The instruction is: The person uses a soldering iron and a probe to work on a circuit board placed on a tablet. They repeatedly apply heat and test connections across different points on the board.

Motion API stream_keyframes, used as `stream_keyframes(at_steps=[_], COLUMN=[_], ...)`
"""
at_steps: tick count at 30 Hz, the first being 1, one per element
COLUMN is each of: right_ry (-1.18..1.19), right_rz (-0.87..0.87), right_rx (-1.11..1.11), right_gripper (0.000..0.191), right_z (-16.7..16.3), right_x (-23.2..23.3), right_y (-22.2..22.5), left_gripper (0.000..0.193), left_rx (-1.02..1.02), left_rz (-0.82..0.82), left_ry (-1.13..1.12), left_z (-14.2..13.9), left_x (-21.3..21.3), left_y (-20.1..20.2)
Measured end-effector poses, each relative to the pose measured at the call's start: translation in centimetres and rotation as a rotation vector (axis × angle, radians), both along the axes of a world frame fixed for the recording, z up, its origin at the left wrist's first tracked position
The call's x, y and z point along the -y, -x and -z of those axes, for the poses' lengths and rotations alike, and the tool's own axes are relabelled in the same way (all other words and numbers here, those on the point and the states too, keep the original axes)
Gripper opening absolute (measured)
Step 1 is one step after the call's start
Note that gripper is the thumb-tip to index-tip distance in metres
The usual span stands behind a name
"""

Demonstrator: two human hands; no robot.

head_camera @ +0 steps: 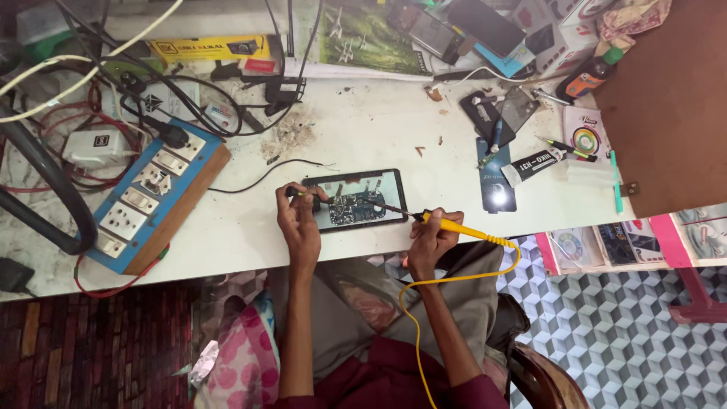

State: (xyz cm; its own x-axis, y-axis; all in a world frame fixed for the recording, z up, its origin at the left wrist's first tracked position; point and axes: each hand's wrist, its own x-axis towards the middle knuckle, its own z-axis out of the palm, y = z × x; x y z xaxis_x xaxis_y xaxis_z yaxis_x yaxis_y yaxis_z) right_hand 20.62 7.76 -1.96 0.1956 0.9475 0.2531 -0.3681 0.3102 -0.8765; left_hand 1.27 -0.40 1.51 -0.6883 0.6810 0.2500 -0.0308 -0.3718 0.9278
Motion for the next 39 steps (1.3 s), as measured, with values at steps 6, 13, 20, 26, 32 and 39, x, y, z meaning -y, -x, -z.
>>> stream_keyframes(at_steps=[6, 13, 20, 26, 32, 39], right_ry=[-0.02, -0.02, -0.04, -0.065, -0.067, -0.056], right_rz=[-0.09, -0.112, -0.113, -0.108, -0.167, -0.128], right_rx=[0.078, 0.066, 0.116, 0.181, 0.139, 0.147], right_gripper=[0.024, 0.024, 0.024, 0.025, 0.023, 0.023], right_z=[-0.7, -0.8, -1.0, -1.1, -0.9, -0.8], right_x=[0.0, 0.1, 0.1, 0.4, 0.3, 0.7], right_y=[0.0, 0.2, 0.4, 0.3, 0.2, 0.2], left_gripper=[0.017, 0.017, 0.018, 0.018, 0.018, 0.015], left_rx=[-0.044, 0.005, 0.032, 0.012, 0.007, -0.005], left_rz=[0.017, 0.01, 0.012, 0.022, 0.008, -0.002], left_ry=[-0.093, -0.053, -0.065, -0.072, -0.069, -0.044], left_z=[-0.3, -0.3, -0.3, -0.2, -0.4, -1.0], left_x=[-0.1, -0.3, -0.2, 0.0, 0.0, 0.2], left_y=[-0.1, -0.1, -0.1, 0.0, -0.1, -0.3])
